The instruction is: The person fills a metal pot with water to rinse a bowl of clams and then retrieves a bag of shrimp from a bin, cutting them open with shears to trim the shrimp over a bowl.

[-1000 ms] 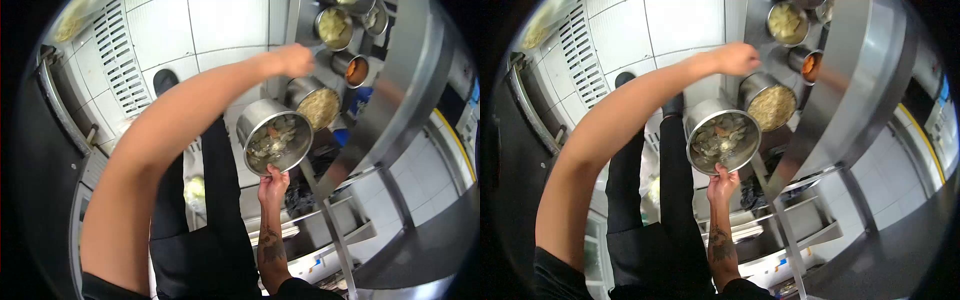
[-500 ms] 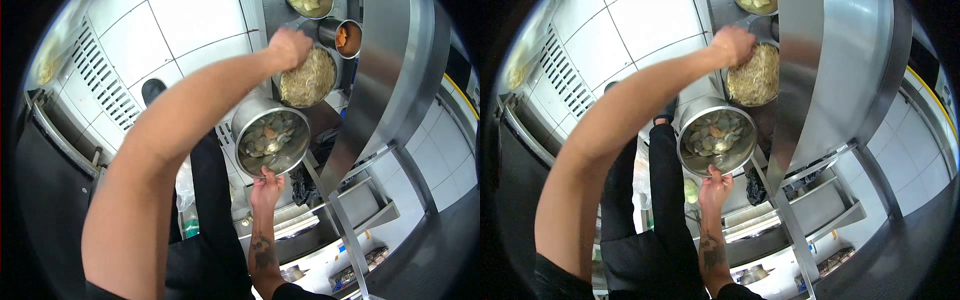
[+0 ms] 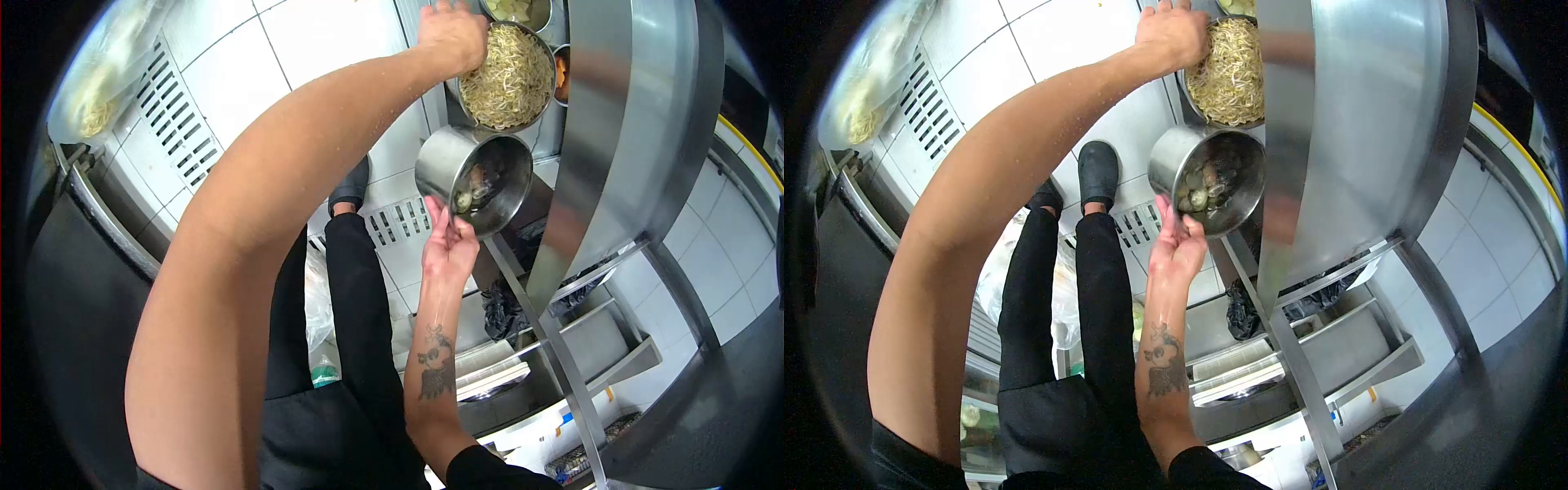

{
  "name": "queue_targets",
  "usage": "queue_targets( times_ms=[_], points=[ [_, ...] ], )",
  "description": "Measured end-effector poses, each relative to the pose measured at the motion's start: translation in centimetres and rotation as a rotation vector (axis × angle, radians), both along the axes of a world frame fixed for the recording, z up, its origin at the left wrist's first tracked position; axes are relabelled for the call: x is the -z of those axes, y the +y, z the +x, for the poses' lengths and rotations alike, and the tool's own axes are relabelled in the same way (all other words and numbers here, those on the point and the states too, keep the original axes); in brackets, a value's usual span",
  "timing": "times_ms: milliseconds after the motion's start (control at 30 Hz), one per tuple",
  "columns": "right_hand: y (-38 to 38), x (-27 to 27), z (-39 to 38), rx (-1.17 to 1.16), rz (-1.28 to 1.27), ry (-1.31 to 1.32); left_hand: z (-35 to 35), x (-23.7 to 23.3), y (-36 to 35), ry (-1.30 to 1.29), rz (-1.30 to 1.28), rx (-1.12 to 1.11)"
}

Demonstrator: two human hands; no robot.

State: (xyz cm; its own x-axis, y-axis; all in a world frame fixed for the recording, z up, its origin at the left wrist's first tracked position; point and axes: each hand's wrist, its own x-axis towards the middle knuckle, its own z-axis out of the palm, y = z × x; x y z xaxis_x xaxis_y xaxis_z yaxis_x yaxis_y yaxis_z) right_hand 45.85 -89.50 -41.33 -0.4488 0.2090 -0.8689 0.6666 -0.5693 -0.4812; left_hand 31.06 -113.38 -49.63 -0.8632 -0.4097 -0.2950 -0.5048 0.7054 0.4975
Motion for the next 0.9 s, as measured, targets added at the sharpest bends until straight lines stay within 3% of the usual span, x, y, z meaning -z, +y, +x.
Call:
queue_targets(
  times_ms=[100,167,233,300,400,500,567,700,767,867,900],
  points=[
    [-0.6,2.0,-1.8,0.058,-0.042,0.013,0.2,1.5,0.3,-0.062,0.066,-0.021],
    [0.7,4.8,-3.6,0.370,-0.203,-0.107,0.9,1.4,-0.1,-0.053,0.075,-0.087],
    [-0.2,6.1,-6.4,0.554,-0.150,-0.177,1.4,-0.1,-0.5,-0.047,0.041,-0.123],
    [5.1,11.0,-9.9,-0.087,0.050,-0.173,1.7,0.5,-0.6,-0.055,0.056,-0.112],
    [2.7,11.3,-13.2,0.265,0.000,-0.109,2.2,0.5,-0.1,-0.021,0.093,-0.172],
    [4.5,15.8,-15.2,0.160,0.231,0.034,3.7,0.4,-0.7,0.063,0.235,-0.250],
    [4.6,14.7,-15.4,0.107,0.350,0.015,6.6,2.0,-0.6,0.179,0.363,-0.183],
    [6.0,14.4,-18.5,-0.330,0.536,0.153,19.4,2.4,-1.2,0.086,0.487,-0.255],
    [4.2,14.3,-21.9,-0.316,0.461,0.185,28.6,4.2,-1.7,-0.123,0.482,-0.257],
    [3.8,15.5,-23.0,-0.256,0.374,0.147,42.1,1.4,-3.5,-0.300,0.480,-0.438],
    [2.4,15.3,-23.5,-0.192,0.475,0.055,49.4,3.7,-2.8,-0.277,0.432,-0.508]
  ],
)
